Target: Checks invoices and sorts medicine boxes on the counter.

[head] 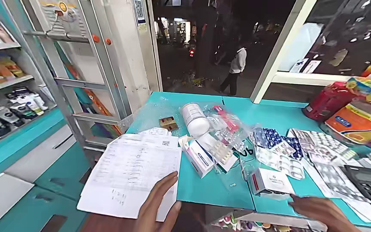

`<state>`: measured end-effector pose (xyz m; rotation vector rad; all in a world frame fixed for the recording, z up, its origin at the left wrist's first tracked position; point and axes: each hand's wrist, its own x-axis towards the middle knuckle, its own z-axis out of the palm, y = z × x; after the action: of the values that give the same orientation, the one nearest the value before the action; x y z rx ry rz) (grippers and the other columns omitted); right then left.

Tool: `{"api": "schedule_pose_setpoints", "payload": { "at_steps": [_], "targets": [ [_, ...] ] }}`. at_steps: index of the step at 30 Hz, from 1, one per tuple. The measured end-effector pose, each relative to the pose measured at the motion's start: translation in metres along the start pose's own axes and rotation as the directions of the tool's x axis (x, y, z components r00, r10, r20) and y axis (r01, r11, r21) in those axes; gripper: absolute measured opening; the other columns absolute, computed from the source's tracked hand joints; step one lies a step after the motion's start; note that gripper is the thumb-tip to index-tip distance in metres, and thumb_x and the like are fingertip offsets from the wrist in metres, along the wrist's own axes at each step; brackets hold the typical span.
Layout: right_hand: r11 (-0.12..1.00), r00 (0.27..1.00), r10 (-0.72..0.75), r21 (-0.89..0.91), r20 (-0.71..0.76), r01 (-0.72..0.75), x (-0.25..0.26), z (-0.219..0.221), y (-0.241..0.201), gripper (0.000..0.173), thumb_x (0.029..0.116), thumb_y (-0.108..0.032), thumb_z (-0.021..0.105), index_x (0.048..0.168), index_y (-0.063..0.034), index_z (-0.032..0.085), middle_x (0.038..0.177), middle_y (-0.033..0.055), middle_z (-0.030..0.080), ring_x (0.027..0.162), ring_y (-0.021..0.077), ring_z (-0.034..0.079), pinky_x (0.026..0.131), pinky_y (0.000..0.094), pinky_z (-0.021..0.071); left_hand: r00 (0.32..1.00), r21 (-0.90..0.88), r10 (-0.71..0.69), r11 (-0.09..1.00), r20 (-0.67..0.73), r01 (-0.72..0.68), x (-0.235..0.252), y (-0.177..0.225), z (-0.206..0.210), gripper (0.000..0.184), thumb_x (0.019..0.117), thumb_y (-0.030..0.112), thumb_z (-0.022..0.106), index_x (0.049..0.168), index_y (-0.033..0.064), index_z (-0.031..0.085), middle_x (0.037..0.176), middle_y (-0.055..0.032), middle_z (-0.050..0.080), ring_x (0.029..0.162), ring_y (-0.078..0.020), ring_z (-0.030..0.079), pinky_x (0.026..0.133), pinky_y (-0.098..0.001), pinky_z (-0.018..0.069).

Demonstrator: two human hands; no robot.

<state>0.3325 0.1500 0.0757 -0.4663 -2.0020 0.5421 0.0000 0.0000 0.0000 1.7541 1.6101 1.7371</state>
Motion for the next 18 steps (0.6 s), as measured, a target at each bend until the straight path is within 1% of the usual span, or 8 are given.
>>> {"api": "schedule_pose_setpoints", "payload": {
  "at_steps": [1, 3, 6, 8, 9, 10, 14, 18],
  "targets": [
    [0.996, 0.999, 0.039, -0.077, 0.014, -0.038, 0.006, -0.004, 0.008, 0.060, 0.1109, -0.049, 0.025, 0.107, -0.0115, 0.071, 0.108, -0.0041, 0.074, 0.109, 0.0017, 0.065, 0.099, 0.0242, 0.0511, 0.996, 0.092, -0.064, 0.994, 0.062, 0.058, -0.005, -0.012, 0.009, 0.043, 0.1025, 0.033, 0.061, 0.138, 0.0078, 0.060, 0.146, -0.0138, 0.058, 0.133, -0.0203, 0.057, 0.108, -0.0412, 0.0486],
    [0.949, 0.994, 0.089, -0.307, 0.060, -0.066, 0.031, -0.002, 0.010, 0.049, 0.1129, -0.027, 0.031, 0.101, 0.0009, 0.069, 0.094, 0.0102, 0.074, 0.079, 0.0093, 0.067, 0.071, 0.0251, 0.0548, 0.978, 0.248, -0.140, 0.964, 0.157, 0.098, -0.012, -0.024, 0.023, 0.043, 0.1007, 0.036, 0.061, 0.135, 0.0105, 0.066, 0.148, -0.0137, 0.056, 0.133, -0.0283, 0.056, 0.107, -0.0526, 0.0455],
    [0.765, 0.905, 0.334, -0.636, 0.264, -0.097, 0.066, 0.030, 0.012, 0.032, 0.0992, -0.024, 0.064, 0.115, 0.0023, 0.071, 0.090, 0.0190, 0.075, 0.070, 0.0356, 0.073, 0.059, 0.0538, 0.0571, 0.971, 0.316, -0.133, 0.946, 0.199, 0.065, -0.008, -0.032, 0.046, 0.040, 0.1009, 0.037, 0.060, 0.131, 0.0123, 0.069, 0.147, -0.0126, 0.057, 0.133, -0.0310, 0.056, 0.108, -0.0564, 0.0436],
    [0.627, 0.708, 0.599, -0.769, 0.373, -0.125, 0.082, 0.062, 0.023, 0.061, 0.0918, -0.042, 0.074, 0.136, -0.0010, 0.062, 0.108, 0.0279, 0.070, 0.077, 0.0451, 0.071, 0.065, 0.0603, 0.0559, 0.983, 0.355, -0.095, 0.934, 0.155, 0.035, -0.001, -0.034, 0.061, 0.039, 0.1010, 0.037, 0.060, 0.129, 0.0123, 0.070, 0.145, -0.0129, 0.059, 0.133, -0.0309, 0.057, 0.108, -0.0558, 0.0443],
    [0.543, 0.542, 0.741, -0.829, 0.398, -0.133, 0.093, 0.076, 0.025, 0.076, 0.0927, -0.049, 0.072, 0.150, -0.0053, 0.048, 0.126, 0.0292, 0.064, 0.088, 0.0454, 0.070, 0.075, 0.0585, 0.0551, 0.988, 0.368, -0.081, 0.929, 0.129, 0.028, 0.003, -0.034, 0.067, 0.039, 0.1012, 0.038, 0.059, 0.129, 0.0126, 0.070, 0.145, -0.0126, 0.060, 0.132, -0.0303, 0.058, 0.108, -0.0546, 0.0447],
    [0.495, 0.441, 0.805, -0.859, 0.396, -0.133, 0.098, 0.088, 0.030, 0.085, 0.0925, -0.052, 0.071, 0.156, -0.0064, 0.038, 0.137, 0.0296, 0.057, 0.094, 0.0449, 0.070, 0.079, 0.0568, 0.0549, 0.991, 0.365, -0.079, 0.930, 0.109, 0.034, 0.005, -0.033, 0.071, 0.039, 0.1019, 0.038, 0.058, 0.129, 0.0128, 0.070, 0.145, -0.0121, 0.060, 0.133, -0.0287, 0.057, 0.109, -0.0525, 0.0446],
    [0.452, 0.418, 0.847, -0.859, 0.329, -0.241, 0.093, 0.118, 0.044, 0.088, 0.0898, -0.043, 0.077, 0.157, -0.0038, 0.035, 0.146, 0.0314, 0.049, 0.097, 0.0472, 0.070, 0.080, 0.0596, 0.0548, 0.987, 0.251, -0.133, 0.962, 0.090, 0.107, 0.003, -0.028, 0.070, 0.037, 0.1024, 0.035, 0.059, 0.129, 0.0111, 0.070, 0.146, -0.0118, 0.058, 0.135, -0.0248, 0.055, 0.111, -0.0477, 0.0434],
    [0.419, 0.330, 0.884, -0.875, 0.331, -0.244, 0.098, 0.120, 0.057, 0.085, 0.0884, -0.038, 0.079, 0.152, 0.0001, 0.038, 0.139, 0.0325, 0.054, 0.107, 0.0494, 0.066, 0.086, 0.0615, 0.0525, 0.988, 0.323, -0.150, 0.937, 0.038, 0.130, -0.002, -0.037, 0.043, 0.036, 0.1021, 0.037, 0.059, 0.127, 0.0136, 0.071, 0.145, -0.0092, 0.060, 0.133, -0.0231, 0.057, 0.110, -0.0469, 0.0453]
  ]
}}
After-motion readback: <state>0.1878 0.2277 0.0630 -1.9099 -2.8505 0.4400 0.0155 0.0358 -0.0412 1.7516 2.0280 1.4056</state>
